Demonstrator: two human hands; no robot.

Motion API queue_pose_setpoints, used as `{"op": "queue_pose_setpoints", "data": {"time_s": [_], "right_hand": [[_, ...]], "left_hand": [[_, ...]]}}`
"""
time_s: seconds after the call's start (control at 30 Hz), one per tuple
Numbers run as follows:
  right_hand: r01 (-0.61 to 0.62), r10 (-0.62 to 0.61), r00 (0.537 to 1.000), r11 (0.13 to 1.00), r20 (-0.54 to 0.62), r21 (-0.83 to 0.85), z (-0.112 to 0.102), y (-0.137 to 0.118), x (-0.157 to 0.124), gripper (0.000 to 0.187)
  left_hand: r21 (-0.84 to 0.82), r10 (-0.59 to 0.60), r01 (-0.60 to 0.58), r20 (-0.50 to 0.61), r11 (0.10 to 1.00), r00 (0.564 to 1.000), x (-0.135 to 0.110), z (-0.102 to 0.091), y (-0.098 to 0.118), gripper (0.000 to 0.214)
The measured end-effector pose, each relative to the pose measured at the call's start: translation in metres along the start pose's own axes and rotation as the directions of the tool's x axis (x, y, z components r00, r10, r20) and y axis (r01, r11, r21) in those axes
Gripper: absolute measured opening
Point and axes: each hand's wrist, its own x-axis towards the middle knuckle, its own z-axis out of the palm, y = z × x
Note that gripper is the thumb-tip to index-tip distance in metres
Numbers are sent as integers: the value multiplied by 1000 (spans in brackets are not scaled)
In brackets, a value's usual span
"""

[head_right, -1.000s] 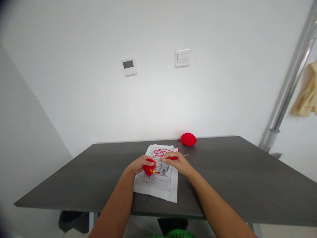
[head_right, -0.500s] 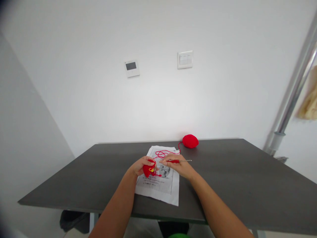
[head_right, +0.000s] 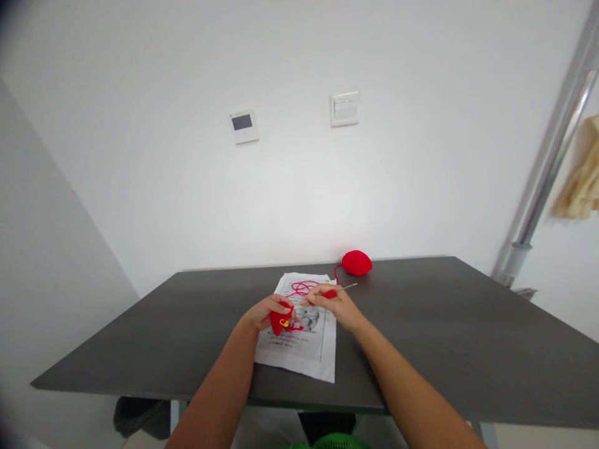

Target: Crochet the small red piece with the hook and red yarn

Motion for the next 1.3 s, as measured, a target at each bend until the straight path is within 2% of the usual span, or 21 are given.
{"op": "queue_pose_setpoints", "data": {"time_s": [0.1, 0.23, 0.33, 0.43, 0.57, 0.8, 0.93, 1.03, 1.17, 1.3], "right_hand": [[33, -31, 999, 997, 27, -68, -1, -2, -1, 25], [156, -132, 984, 964, 122, -216, -2, -8, -2, 21], [175, -146, 980, 958, 136, -228, -2, -10, -2, 20], [121, -107, 991, 976, 84, -180, -2, -9, -1, 20], [50, -49, 998, 998, 32, -32, -2, -4, 0, 20], [-33, 39, 999, 983, -30, 178, 0, 0, 1, 19], [-60, 84, 994, 957, -73, 282, 4, -1, 0, 21], [-37, 79, 989, 951, -125, 308, 8, 2, 1, 22], [31, 14, 976, 979, -219, 200, 11, 8, 2, 21], [120, -137, 955, 990, -262, -79, 11, 10, 2, 18]], "left_hand": [[-13, 4, -4, 1, 1000, 1000, 1, -1, 0, 20], [-47, 40, -39, 23, 998, 999, 2, -4, -2, 16], [-59, 75, -73, 39, 996, 996, 3, -4, -2, 15], [-58, 84, -81, 42, 995, 996, 3, -3, -1, 15], [-43, 69, -68, 18, 997, 997, 3, -2, -2, 16], [-14, 54, -54, -14, 998, 998, 4, -4, -3, 20], [-10, 61, -62, -86, 998, 994, 2, 2, 1, 23], [-1, 83, -84, -108, 996, 991, 1, 7, 3, 25], [18, 114, -113, -101, 993, 988, 3, 10, 3, 26], [25, 139, -137, -140, 990, 980, 8, 12, 2, 28]]}}
